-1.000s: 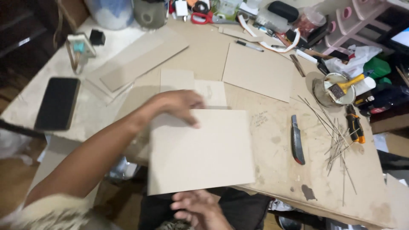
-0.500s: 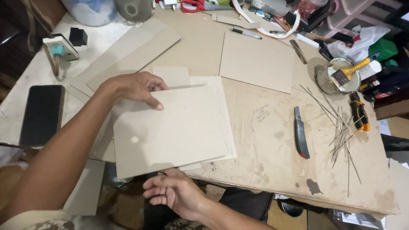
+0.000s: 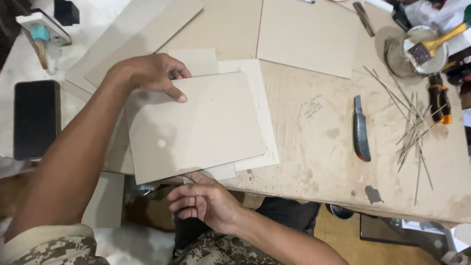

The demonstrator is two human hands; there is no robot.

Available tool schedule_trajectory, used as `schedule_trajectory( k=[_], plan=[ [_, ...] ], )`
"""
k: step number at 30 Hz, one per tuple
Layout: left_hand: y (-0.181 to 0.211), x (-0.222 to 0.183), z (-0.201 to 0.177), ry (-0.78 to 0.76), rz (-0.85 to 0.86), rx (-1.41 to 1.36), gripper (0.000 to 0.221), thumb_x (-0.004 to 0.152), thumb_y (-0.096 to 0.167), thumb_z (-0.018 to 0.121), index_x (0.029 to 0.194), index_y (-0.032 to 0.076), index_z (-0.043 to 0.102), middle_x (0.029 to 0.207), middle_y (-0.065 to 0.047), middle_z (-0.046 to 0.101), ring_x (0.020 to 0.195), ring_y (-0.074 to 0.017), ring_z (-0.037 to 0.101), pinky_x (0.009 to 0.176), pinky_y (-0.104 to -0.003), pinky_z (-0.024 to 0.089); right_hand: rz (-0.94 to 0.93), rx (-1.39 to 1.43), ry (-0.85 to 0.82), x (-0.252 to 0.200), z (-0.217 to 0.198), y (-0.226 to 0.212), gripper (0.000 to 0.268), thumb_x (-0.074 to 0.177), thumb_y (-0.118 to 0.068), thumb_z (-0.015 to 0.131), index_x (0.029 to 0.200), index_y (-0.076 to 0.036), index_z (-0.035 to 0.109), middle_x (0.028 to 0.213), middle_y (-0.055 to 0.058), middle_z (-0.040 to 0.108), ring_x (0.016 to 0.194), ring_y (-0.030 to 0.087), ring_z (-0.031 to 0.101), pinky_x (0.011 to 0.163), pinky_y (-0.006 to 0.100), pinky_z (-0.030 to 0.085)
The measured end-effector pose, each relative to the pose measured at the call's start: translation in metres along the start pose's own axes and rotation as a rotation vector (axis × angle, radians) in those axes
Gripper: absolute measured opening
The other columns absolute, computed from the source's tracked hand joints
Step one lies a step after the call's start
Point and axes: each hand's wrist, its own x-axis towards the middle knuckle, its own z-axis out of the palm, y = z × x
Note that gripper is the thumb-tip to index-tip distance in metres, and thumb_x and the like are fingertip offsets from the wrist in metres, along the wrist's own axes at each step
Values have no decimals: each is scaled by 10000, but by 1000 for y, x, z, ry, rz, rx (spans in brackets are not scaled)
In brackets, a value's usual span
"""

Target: The person is using a utility knife to cut and trim cardboard sheets on a workbench.

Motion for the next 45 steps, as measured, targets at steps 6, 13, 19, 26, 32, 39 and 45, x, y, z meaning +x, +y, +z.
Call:
schedule_trajectory(
  k=[6,13,19,26,32,39,45],
  plan=[
    [8,-11,1,3,-55,-65,560,783,241,826,1318,191,666,1298,0,647,1160,-201,593,976,-344,428,16,56,-71,-13,0,5,807,893,-70,701,1602,-63,316,1050,132,762,803,206,771,619,255,610],
    [8,-14,3,23,-106,-97,657,773,251,830,1392,209,614,1377,-24,581,1286,-202,537,1054,-358,403,42,83,-113,-21,-3,5,1032,885,-95,761,1683,-58,108,1106,129,750,822,212,777,632,244,634],
    [10,-15,1,22,-95,-97,657,760,232,836,1381,196,623,1352,38,609,1412,-146,484,1110,-358,367,54,184,-190,-22,-5,10,1088,898,-68,767,1694,-80,25,1133,181,732,838,242,774,648,275,635],
    [21,-10,1,4,-76,-74,648,754,222,839,1368,199,633,1409,36,625,1434,-169,493,1133,-368,374,41,323,-225,-26,-3,9,966,930,-42,714,1698,-61,129,1126,224,715,842,280,767,646,303,627],
    [27,-6,0,-17,-117,-143,642,750,203,826,1364,207,639,1468,8,597,1411,-174,507,1117,-347,366,26,224,-161,-26,-3,6,1005,898,-135,759,1697,-74,154,1105,200,720,811,238,759,598,269,595],
    [32,-8,-2,-13,-107,-121,655,758,229,821,1382,232,622,1444,72,594,1448,-149,478,1113,-340,359,56,176,-90,-34,-1,2,1091,858,-130,762,1707,-83,78,1115,196,714,806,232,752,568,264,601],
    [32,-10,-1,-7,-118,-161,635,741,213,837,1347,253,651,1484,73,600,1484,-130,458,1146,-336,343,70,175,-138,-36,-1,1,1059,881,-75,748,1730,-93,115,1107,182,722,813,232,762,565,246,612]
  ],
)
